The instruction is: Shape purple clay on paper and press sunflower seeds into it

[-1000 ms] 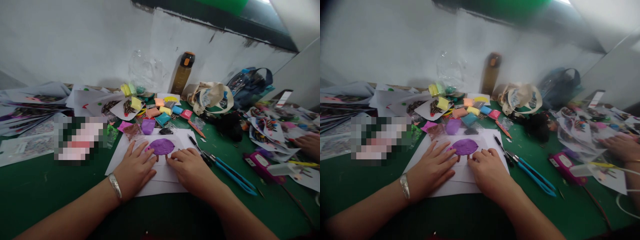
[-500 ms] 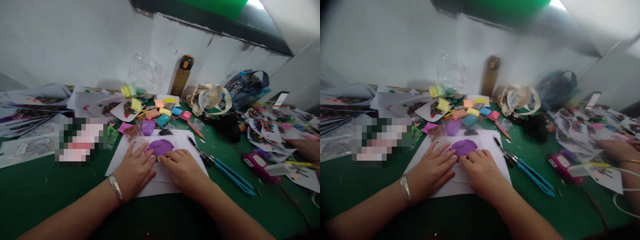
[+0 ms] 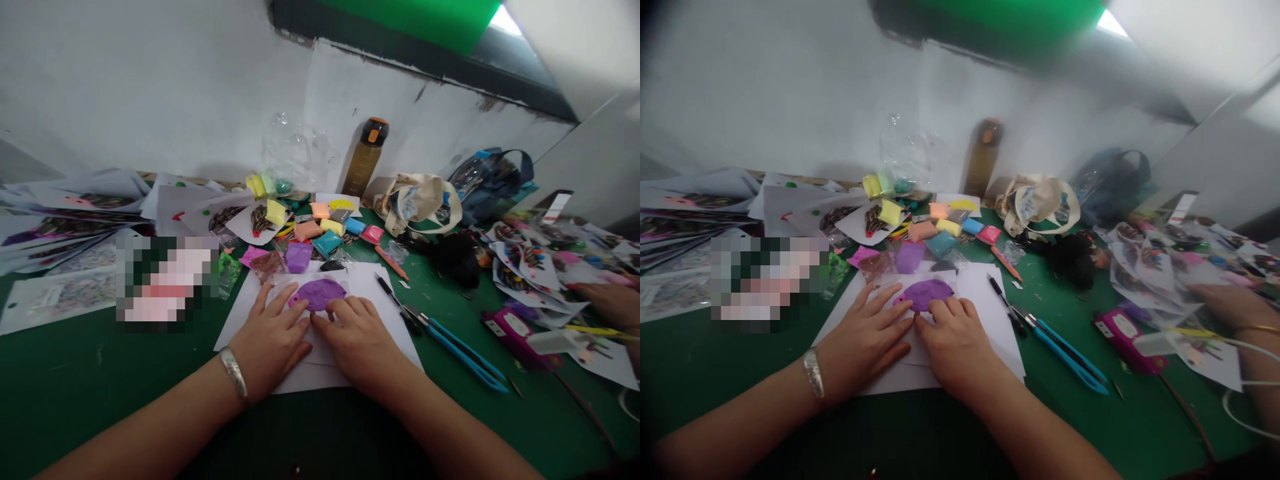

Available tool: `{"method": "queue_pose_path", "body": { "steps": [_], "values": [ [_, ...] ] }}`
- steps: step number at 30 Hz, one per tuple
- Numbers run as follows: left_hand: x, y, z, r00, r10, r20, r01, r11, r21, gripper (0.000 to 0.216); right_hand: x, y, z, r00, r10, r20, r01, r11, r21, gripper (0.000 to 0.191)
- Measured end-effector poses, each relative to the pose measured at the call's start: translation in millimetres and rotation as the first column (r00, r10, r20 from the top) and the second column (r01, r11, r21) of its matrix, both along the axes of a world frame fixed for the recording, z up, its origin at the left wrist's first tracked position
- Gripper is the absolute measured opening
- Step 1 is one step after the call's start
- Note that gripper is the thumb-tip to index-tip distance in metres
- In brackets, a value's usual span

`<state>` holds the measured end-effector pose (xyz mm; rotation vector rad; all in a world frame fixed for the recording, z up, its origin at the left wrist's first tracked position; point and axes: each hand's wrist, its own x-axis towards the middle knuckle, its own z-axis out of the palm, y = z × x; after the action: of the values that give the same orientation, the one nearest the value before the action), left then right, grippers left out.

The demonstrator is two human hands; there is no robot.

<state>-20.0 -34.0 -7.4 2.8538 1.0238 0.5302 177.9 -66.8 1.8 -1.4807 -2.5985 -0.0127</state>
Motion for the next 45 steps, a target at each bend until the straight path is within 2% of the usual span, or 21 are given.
{"method": "queue_pose_path", "body": {
  "steps": [12, 16, 27, 32, 38, 45],
  "values": [
    [0.3, 0.2, 2.2, 1.0, -0.009, -0.012, 0.009, 1.0, -0.021, 0.024, -1.8, -0.6, 0.2, 1.0, 0.02, -0.007, -0.02, 1.0, -0.02, 0.028],
    [-0.4, 1.4, 2.6, 1.0, -0.01, -0.02, 0.01, 1.0, -0.021, 0.021, -3.3, 2.7, -1.0, 1.0, -0.012, -0.021, 0.013, 1.0, 0.01, 0.036],
    [-0.3, 0.9, 3.6, 0.999, 0.01, -0.037, -0.01, 1.0, -0.024, 0.025, -3.0, 8.5, -6.3, 0.998, -0.018, -0.064, 0.019, 1.0, 0.019, 0.034],
    [-2.4, 1.5, 7.0, 0.999, -0.006, -0.04, 0.005, 1.0, -0.027, 0.027, 2.8, 5.4, -6.8, 0.992, -0.073, -0.107, 0.08, 0.995, 0.065, 0.035],
    [-1.5, 2.8, 2.0, 0.999, 0.015, -0.033, -0.015, 1.0, -0.006, 0.035, 3.6, 3.8, -9.8, 0.998, -0.03, -0.061, 0.032, 0.999, 0.04, 0.029],
    [0.2, 2.6, -2.5, 0.999, 0.017, -0.028, -0.017, 1.0, -0.022, 0.034, -2.3, 1.4, -8.0, 1.0, 0.007, 0.001, -0.007, 0.999, 0.032, 0.03]
  ]
}}
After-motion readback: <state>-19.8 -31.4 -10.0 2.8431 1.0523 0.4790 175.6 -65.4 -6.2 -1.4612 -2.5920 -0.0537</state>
